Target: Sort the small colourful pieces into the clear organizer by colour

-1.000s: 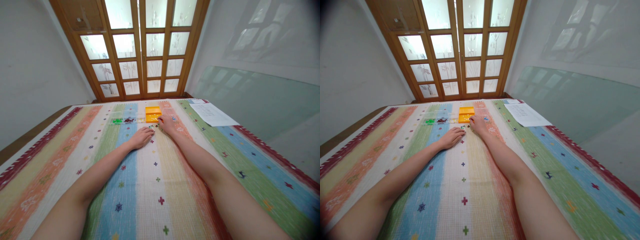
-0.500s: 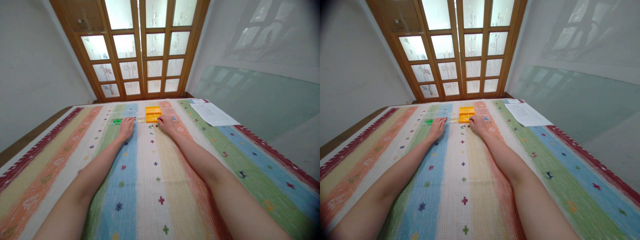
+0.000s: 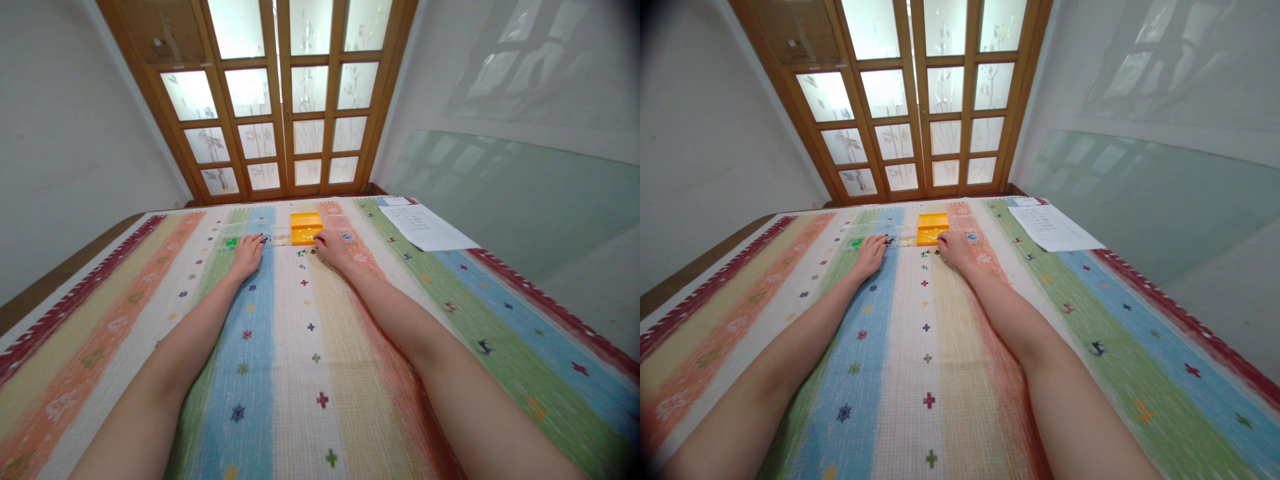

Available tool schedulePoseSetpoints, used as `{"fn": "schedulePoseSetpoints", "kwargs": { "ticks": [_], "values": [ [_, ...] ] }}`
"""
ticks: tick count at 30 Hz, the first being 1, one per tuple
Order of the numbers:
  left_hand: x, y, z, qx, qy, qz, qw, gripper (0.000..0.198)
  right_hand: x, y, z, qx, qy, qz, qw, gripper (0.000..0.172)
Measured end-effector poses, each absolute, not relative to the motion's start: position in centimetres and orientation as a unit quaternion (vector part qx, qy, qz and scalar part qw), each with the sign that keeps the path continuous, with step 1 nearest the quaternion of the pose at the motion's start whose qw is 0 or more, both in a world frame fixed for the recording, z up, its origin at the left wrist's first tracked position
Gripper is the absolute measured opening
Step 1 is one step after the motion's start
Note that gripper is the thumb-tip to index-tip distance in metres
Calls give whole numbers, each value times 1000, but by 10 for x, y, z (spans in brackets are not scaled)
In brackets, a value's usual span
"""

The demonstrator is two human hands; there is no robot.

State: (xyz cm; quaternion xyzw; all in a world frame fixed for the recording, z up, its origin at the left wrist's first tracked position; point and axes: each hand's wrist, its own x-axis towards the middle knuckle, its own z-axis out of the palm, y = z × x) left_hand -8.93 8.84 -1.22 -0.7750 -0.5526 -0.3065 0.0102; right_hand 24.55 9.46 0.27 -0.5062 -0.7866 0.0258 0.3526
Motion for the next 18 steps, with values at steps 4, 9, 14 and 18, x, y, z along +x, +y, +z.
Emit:
{"fn": "schedulePoseSetpoints", "kwargs": {
  "ticks": [4,9,14,18],
  "values": [
    [-90,88,-16,-771,-557,-308,16,47,246,93,5,-506,-788,25,350,20],
    [-90,86,-18,-777,-550,-305,23,46,243,85,10,-454,-836,21,308,18],
    [-88,84,-15,-786,-538,-305,18,45,231,71,20,-370,-897,58,234,7],
    [-87,82,-13,-787,-535,-309,15,43,225,62,28,-323,-927,64,181,4]
  ]
}}
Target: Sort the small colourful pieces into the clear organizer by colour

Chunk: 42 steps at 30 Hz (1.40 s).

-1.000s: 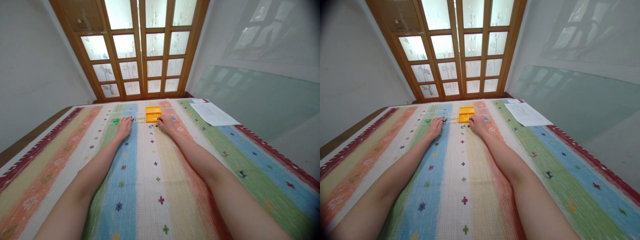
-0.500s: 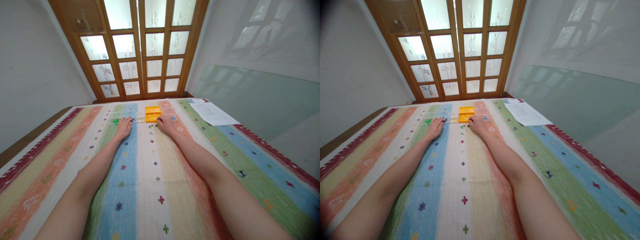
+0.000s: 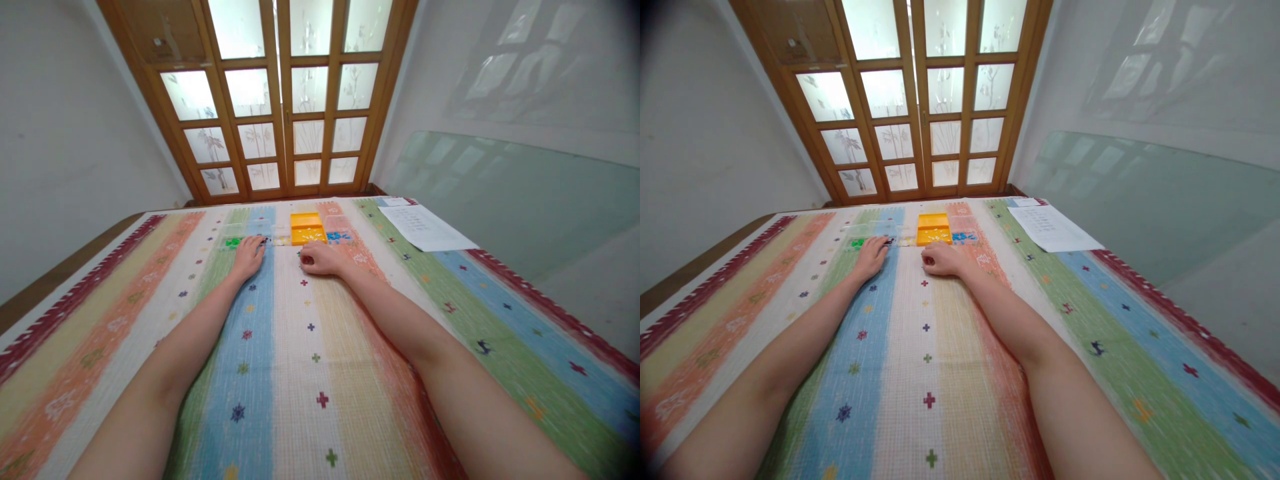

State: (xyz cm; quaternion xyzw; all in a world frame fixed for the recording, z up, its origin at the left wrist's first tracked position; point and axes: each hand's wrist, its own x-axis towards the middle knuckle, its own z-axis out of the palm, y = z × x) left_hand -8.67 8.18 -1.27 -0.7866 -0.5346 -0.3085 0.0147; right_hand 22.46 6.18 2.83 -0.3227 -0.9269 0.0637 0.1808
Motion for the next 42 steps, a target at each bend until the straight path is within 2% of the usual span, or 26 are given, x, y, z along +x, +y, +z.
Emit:
{"fn": "schedulePoseSetpoints", "kwargs": {
  "ticks": [7,25,33,37,42],
  "values": [
    [-85,78,-11,-791,-530,-306,13,40,223,64,29,-334,-924,74,170,11],
    [-80,72,-7,-796,-521,-309,15,46,222,73,14,-342,-914,71,208,8],
    [-76,66,0,-806,-504,-309,25,48,243,89,10,-477,-808,91,334,13],
    [-73,62,4,-819,-488,-302,21,47,267,102,13,-566,-721,28,399,16],
    [-67,58,6,-840,-454,-296,33,43,288,108,14,-631,-649,-26,424,24]
  ]
}}
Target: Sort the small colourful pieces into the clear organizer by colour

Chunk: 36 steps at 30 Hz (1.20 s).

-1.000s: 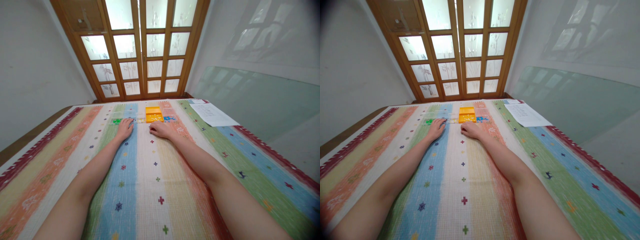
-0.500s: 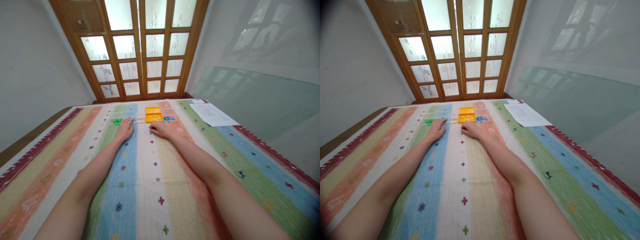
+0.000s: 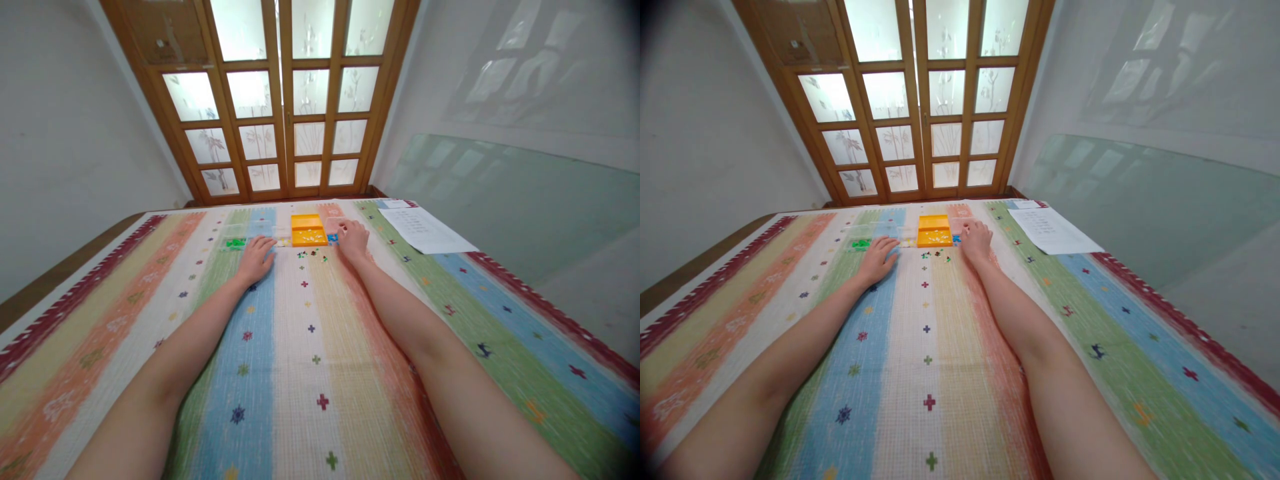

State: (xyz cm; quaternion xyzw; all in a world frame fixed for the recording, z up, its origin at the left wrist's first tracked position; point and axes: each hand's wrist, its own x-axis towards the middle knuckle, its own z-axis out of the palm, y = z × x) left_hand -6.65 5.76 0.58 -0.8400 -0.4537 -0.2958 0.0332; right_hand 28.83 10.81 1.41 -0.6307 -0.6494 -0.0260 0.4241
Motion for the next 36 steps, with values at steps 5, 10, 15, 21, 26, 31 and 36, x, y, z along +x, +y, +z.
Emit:
{"fn": "schedulePoseSetpoints", "kwargs": {
  "ticks": [5,10,15,21,26,31,36],
  "values": [
    [-58,53,4,-867,-408,-286,25,40,271,103,13,-528,-725,67,436,23],
    [-55,52,-1,-888,-375,-264,0,39,246,93,7,-490,-741,209,409,20],
    [-55,52,-4,-892,-375,-251,-19,39,241,86,8,-442,-741,331,382,31],
    [-52,51,-3,-888,-386,-251,-23,37,229,83,13,-429,-755,347,354,28],
    [-52,54,-5,-862,-426,-274,-30,32,202,80,9,-369,-766,396,348,29],
    [-57,59,-7,-817,-493,-298,-38,30,173,72,14,-311,-729,503,344,35],
    [-62,63,-6,-807,-516,-283,-49,32,158,68,14,-252,-636,640,349,47]
  ]
}}
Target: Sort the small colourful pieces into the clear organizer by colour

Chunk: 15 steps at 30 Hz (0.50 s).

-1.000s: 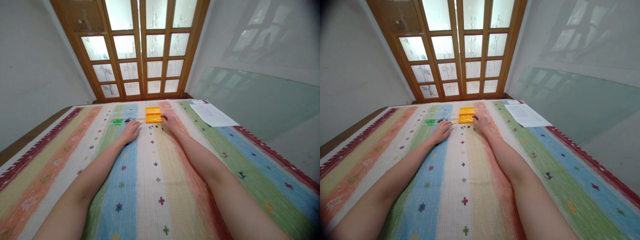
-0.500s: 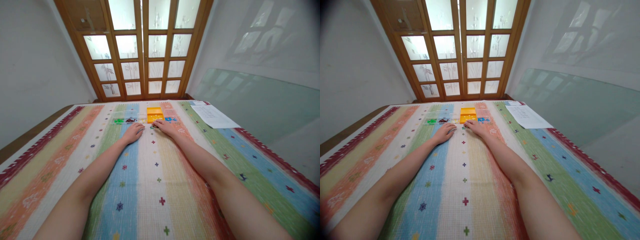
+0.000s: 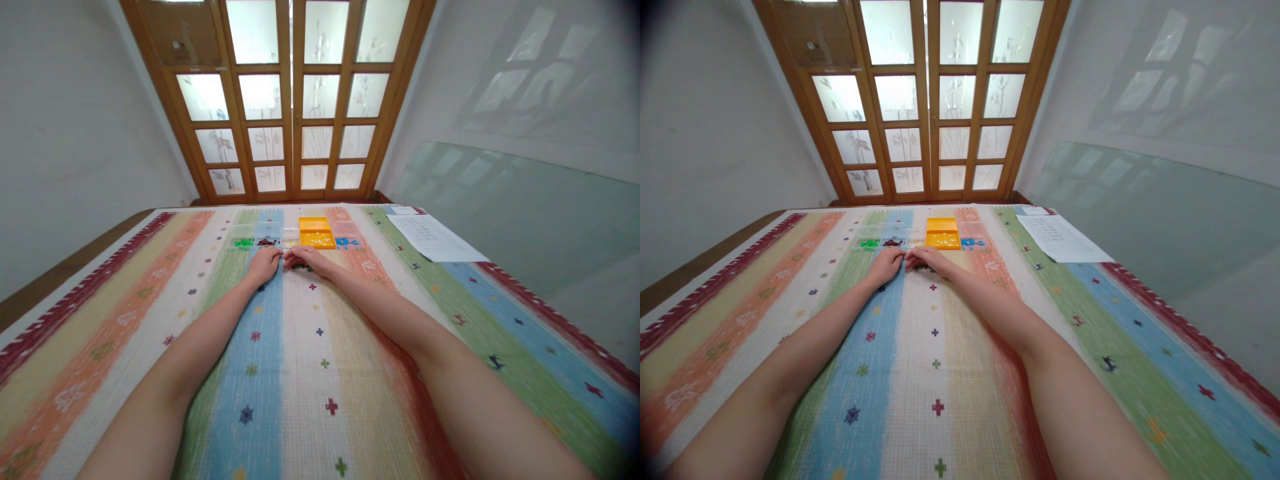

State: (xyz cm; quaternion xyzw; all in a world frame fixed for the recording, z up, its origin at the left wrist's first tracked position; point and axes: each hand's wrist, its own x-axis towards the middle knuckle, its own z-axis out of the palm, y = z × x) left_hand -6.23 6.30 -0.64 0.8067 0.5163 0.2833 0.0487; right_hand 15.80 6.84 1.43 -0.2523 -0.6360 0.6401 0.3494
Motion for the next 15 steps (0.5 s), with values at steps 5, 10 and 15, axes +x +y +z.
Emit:
{"fn": "schedulePoseSetpoints", "kwargs": {
  "ticks": [5,10,15],
  "values": [
    [-62,62,-6,830,484,272,59,29,170,79,7,-294,-590,627,416,47],
    [-57,55,-3,872,411,258,67,27,197,83,6,-381,-735,414,379,32],
    [-48,43,4,893,373,239,77,26,212,67,5,-326,-877,213,284,16]
  ]
}}
